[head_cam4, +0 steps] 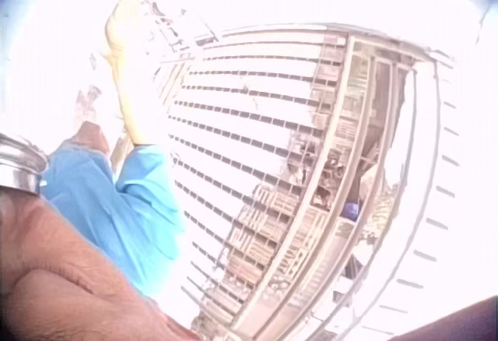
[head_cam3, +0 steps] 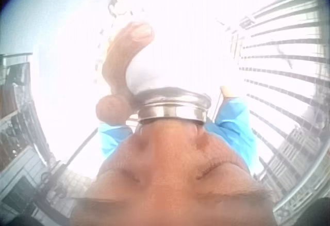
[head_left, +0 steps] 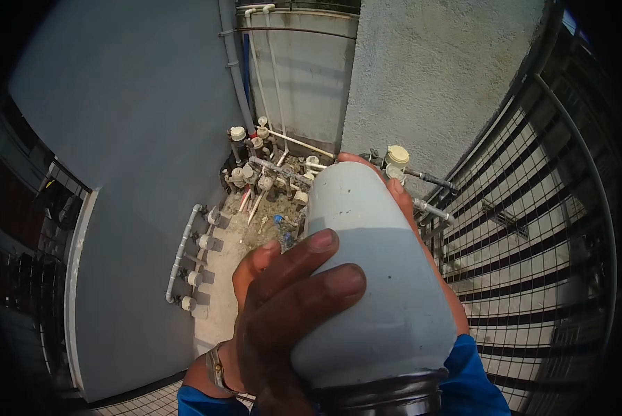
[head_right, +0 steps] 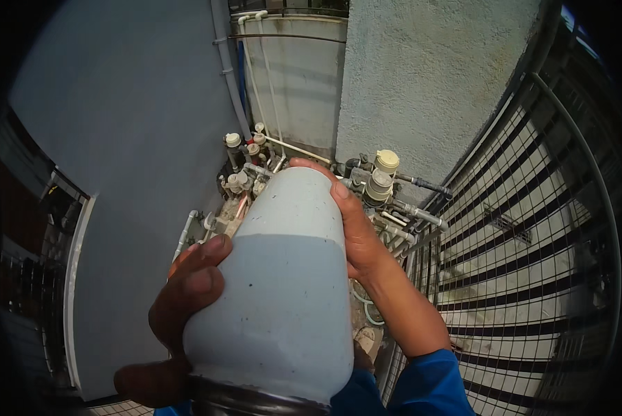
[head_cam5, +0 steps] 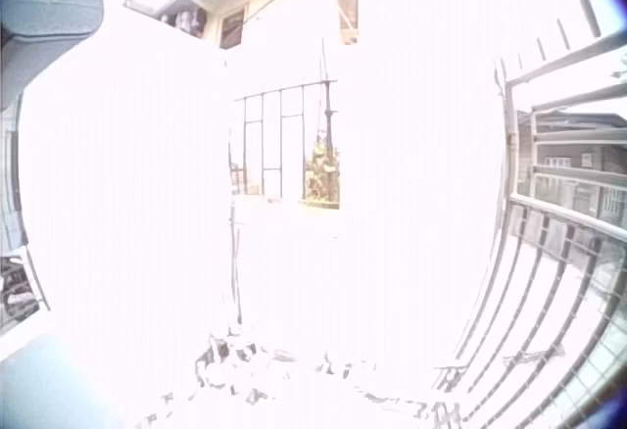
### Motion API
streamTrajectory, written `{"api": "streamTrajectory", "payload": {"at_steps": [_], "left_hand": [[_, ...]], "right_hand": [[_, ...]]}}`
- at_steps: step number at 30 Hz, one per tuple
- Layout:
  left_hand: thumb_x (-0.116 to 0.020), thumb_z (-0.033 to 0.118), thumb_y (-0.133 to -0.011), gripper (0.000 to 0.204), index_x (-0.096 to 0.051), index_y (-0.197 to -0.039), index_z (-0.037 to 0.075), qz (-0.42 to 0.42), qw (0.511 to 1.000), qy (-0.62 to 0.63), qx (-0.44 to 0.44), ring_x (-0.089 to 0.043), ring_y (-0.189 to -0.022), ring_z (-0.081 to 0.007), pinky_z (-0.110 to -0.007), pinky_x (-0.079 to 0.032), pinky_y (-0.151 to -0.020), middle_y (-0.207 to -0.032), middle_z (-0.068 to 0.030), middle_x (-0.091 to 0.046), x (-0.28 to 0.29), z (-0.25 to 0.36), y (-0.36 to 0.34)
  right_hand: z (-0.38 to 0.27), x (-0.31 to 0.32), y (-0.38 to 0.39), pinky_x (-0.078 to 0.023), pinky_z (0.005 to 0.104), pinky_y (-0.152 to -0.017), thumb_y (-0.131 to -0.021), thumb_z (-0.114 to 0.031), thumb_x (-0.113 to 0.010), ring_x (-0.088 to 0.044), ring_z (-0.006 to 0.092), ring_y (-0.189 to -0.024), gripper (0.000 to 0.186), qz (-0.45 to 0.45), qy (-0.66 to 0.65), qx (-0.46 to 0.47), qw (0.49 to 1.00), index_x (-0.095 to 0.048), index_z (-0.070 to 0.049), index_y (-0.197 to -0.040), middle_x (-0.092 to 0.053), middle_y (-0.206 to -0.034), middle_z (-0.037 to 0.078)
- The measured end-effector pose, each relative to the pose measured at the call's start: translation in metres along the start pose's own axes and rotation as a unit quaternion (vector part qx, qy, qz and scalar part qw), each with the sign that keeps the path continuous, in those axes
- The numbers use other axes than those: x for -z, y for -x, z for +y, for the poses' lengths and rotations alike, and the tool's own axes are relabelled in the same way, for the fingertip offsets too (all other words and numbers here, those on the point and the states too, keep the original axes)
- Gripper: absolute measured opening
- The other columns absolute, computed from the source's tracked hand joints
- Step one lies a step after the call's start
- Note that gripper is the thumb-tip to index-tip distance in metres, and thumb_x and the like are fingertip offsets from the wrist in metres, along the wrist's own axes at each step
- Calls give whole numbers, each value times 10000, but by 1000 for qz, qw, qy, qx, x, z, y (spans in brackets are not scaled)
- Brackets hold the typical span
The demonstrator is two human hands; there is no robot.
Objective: Refilling a water bottle from a faucet.
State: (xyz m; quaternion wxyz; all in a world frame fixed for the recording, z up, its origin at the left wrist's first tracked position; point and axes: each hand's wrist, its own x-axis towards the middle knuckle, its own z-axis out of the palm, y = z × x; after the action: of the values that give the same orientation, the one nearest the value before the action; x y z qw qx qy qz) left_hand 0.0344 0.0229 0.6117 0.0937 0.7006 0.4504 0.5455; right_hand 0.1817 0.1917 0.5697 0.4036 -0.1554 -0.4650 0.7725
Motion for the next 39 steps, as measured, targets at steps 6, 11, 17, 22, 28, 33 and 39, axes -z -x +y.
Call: {"api": "streamTrajectory", "payload": {"at_steps": [6, 11, 17, 22, 28, 33, 39], "left_hand": [[-912, 589, -538, 1338, -295, -1587, 34, -174, 961, -1, 216, -521, -1315, -395, -544, -454, -1092, -1454, -197, -511, -63, -149, 88], [-1008, 539, -490, 1380, -340, -1575, 9, -242, 924, 20, 297, -516, -1313, -429, -544, -432, -1099, -1468, -222, -506, -129, -273, 175], [-1017, 390, -562, 1302, -301, -1583, 17, -282, 905, 18, 317, -387, -1481, -419, -497, -395, -1181, -1555, -207, -451, -220, -406, 306], [-994, 197, -604, 1239, -262, -1582, -10, -231, 820, 20, 523, -521, -1332, -354, -436, -455, -1116, -1440, -184, -497, -290, -499, 432], [-932, 86, -690, 1031, -364, -1548, 18, -155, 859, -55, 484, -533, -1323, -292, -394, -480, -1101, -1398, -177, -533, -342, -605, 541], [-928, 80, -708, 930, -438, -1496, 16, -80, 870, -53, 484, -530, -1320, -287, -391, -479, -1108, -1430, -163, -502, -375, -663, 583], [-965, 155, -645, 903, -508, -1413, 25, -72, 916, -150, 365, -548, -1266, -380, -452, -487, -1056, -1353, -204, -556, -407, -683, 590]], "right_hand": [[220, 140, 68, -539, 468, -1049, -1004, -645, -493, -634, 312, -1215, 749, 194, -176, -290, 921, -505, -52, -1461, -620, -1331, 180], [374, 225, 102, -553, 449, -1036, -1033, -607, -499, -666, 300, -1175, 715, 253, -294, -365, 846, -536, 1, -1407, -635, -1321, 205], [581, 340, 132, -658, 443, -872, -1029, -606, -497, -745, 303, -1027, 679, 182, -353, -416, 818, -572, -18, -1360, -698, -1202, 222], [745, 419, 150, -503, 480, -1052, -1024, -626, -500, -646, 243, -1186, 631, 226, -217, -504, 805, -583, -102, -1365, -653, -1319, 116], [842, 470, 149, -437, 557, -1077, -1018, -673, -462, -499, 299, -1371, 735, 294, -143, -494, 806, -426, -136, -1519, -498, -1511, 115], [858, 485, 134, -391, 573, -1134, -1015, -638, -510, -475, 342, -1395, 753, 294, -37, -447, 844, -412, -99, -1530, -457, -1547, 170], [774, 547, 186, -442, 527, -1013, -830, -277, -836, -557, 407, -1211, 664, 259, 627, -60, 732, -567, -19, -1380, -598, -1301, 221]]}}
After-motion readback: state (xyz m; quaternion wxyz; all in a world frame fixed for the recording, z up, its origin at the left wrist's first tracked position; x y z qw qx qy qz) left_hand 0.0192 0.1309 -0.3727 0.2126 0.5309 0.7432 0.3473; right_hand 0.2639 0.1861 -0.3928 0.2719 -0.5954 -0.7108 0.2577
